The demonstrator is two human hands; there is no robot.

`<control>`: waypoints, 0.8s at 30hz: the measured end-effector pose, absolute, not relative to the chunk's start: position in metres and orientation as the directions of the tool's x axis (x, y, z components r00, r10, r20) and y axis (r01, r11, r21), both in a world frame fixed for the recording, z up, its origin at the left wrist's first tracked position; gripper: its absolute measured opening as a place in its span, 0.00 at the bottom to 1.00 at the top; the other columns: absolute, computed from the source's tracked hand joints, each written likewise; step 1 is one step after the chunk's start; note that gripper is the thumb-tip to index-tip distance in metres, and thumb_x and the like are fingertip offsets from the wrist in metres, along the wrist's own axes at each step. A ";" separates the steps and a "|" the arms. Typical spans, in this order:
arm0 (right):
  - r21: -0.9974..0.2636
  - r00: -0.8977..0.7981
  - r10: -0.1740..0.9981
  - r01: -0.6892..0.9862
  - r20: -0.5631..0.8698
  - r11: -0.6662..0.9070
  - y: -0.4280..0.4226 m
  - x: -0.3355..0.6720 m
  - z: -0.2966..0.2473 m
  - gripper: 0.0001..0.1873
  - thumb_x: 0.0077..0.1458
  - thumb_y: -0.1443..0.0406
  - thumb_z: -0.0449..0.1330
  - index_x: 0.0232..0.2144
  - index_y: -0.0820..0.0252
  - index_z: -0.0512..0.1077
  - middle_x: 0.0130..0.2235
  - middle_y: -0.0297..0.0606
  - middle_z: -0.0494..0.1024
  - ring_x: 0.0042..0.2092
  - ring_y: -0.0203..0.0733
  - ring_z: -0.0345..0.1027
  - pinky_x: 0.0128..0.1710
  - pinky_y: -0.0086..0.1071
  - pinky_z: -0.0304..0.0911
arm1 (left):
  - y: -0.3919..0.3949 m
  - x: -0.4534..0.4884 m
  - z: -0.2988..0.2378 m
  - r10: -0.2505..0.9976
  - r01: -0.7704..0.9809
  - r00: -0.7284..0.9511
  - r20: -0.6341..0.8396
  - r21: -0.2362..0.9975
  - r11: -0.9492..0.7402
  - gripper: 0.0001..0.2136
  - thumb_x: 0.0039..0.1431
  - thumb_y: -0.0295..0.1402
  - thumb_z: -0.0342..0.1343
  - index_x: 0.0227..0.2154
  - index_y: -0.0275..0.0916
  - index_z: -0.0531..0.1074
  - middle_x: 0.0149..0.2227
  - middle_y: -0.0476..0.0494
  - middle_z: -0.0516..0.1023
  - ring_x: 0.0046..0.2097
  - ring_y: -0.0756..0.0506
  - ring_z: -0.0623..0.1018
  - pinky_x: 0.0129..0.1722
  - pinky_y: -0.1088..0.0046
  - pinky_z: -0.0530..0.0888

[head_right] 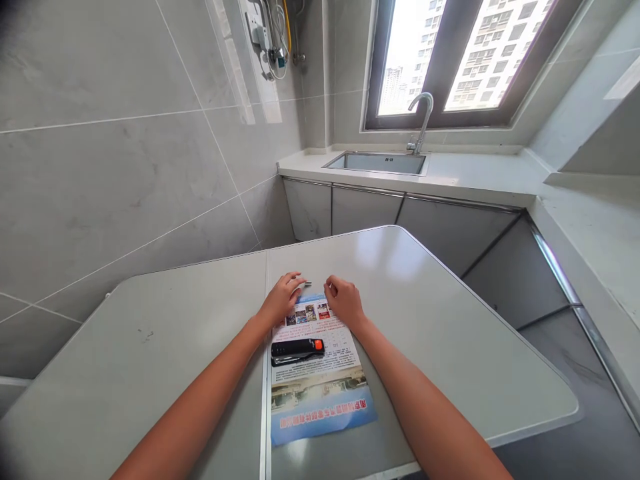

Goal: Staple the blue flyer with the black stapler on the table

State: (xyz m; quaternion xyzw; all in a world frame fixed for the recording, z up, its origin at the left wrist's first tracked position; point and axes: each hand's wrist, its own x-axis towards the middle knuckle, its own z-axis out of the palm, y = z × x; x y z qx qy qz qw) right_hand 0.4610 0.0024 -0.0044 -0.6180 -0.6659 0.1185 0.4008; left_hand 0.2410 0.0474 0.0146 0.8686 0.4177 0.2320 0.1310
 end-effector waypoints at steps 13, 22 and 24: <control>-0.686 0.081 0.946 0.708 0.315 0.168 0.011 0.470 -0.011 0.10 0.60 0.61 0.55 0.28 0.55 0.70 0.21 0.29 0.68 0.24 0.36 0.61 0.30 0.29 0.55 | 0.072 0.205 0.021 0.839 0.757 0.407 0.361 0.381 -0.531 0.12 0.70 0.26 0.51 0.47 0.40 0.78 0.46 0.42 0.79 0.49 0.43 0.74 0.53 0.66 0.71; -0.676 0.047 0.958 0.718 0.282 0.164 0.009 0.468 -0.008 0.10 0.59 0.60 0.55 0.29 0.55 0.73 0.22 0.32 0.72 0.26 0.38 0.63 0.31 0.31 0.56 | 0.079 0.084 0.007 0.945 0.860 0.219 0.244 0.409 -0.305 0.13 0.65 0.28 0.50 0.45 0.42 0.80 0.45 0.40 0.80 0.50 0.39 0.76 0.53 0.59 0.74; -0.676 0.042 0.959 0.718 0.280 0.166 0.009 0.468 -0.008 0.11 0.59 0.59 0.55 0.29 0.55 0.73 0.23 0.32 0.72 0.26 0.38 0.63 0.31 0.31 0.56 | 0.079 0.085 0.010 0.942 0.855 0.235 0.239 0.410 -0.317 0.14 0.65 0.27 0.50 0.46 0.42 0.79 0.46 0.40 0.80 0.51 0.40 0.75 0.54 0.59 0.74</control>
